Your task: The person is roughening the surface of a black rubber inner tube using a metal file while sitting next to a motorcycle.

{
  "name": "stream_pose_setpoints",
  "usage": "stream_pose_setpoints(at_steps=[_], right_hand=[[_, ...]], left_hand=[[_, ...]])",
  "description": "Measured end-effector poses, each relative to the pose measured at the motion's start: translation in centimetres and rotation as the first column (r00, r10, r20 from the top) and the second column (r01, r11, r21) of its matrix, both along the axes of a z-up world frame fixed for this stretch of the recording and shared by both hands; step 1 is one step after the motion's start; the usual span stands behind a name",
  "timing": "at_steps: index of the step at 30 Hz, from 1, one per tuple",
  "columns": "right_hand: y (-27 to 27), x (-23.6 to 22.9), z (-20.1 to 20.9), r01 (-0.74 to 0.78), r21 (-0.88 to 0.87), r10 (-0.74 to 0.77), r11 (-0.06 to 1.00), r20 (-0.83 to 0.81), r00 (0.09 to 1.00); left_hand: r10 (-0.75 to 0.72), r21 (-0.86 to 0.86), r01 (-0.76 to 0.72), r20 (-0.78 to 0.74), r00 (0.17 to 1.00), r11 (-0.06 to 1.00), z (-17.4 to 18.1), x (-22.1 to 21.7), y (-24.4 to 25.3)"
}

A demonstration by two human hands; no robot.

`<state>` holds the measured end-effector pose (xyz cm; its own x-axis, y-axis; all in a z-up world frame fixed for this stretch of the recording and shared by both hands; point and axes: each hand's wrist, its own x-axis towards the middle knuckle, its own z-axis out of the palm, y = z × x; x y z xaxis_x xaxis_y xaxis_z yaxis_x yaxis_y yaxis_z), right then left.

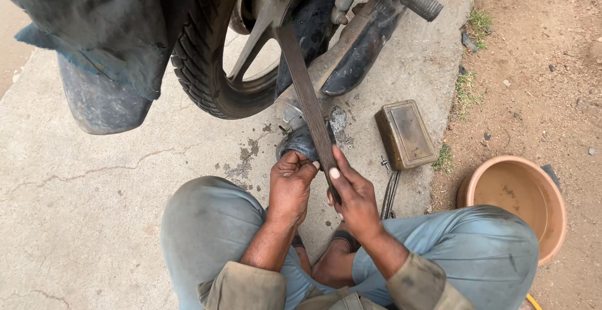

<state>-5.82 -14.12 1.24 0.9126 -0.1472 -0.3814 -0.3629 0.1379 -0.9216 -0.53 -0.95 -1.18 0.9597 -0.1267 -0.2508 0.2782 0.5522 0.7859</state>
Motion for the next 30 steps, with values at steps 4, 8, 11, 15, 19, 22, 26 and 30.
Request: stream_pose_setpoints(at_steps=[4, 8, 11, 15, 19, 22, 26, 30], right_hand=[[-1.2, 2.0, 0.8, 0.016, -0.083, -0.009, 0.996, 0.081, 0.997], [-7.3, -8.7, -0.8, -0.078, -0.085, 0.061, 0.993, -0.184, 0.981], [-6.4, -12.6, -2.5, -0.032, 0.001, 0.031, 0.999, -0.297, 0.954], [-2.0, -5.3, -1.7, 0.004, 0.019, 0.0, 1.0, -0.192, 0.981], [0.4, 2.6, 1.3, 0.005, -0.01, -0.005, 1.0, 0.061, 0.998], [-2.2, 0.6, 0.1, -0.05, -0.199, 0.071, 0.979, 0.1, 0.993], [-6.8, -11.5, -1.7, -0.096, -0.058, 0.073, 0.994, -0.323, 0.944], [-4.1, -12.1, -2.7, -0.001, 0.086, 0.019, 0.996, -0.211, 0.977]], left_hand=[[-0.015, -0.034, 0.014, -0.057, 0.998, 0.999, 1.6, -0.2, 0.5], [-0.004, -0.098, 0.003, -0.011, 1.0, 0.995, 1.6, 0.4, 1.1], [0.007, -0.107, -0.013, -0.051, 0.999, 0.994, 0.9, 0.6, 1.3], [-0.023, -0.088, 0.021, -0.026, 0.999, 0.996, 0.6, 0.5, 0.1], [0.002, -0.083, -0.005, -0.039, 0.999, 0.997, 1.5, 0.6, 0.8], [0.015, -0.103, -0.024, -0.087, 0.996, 0.994, 2.0, 0.5, 1.2], [0.064, -0.146, -0.069, -0.039, 0.997, 0.987, 1.5, 0.8, 1.8], [0.034, -0.112, -0.044, -0.086, 0.996, 0.993, 1.1, 0.4, 1.0]])
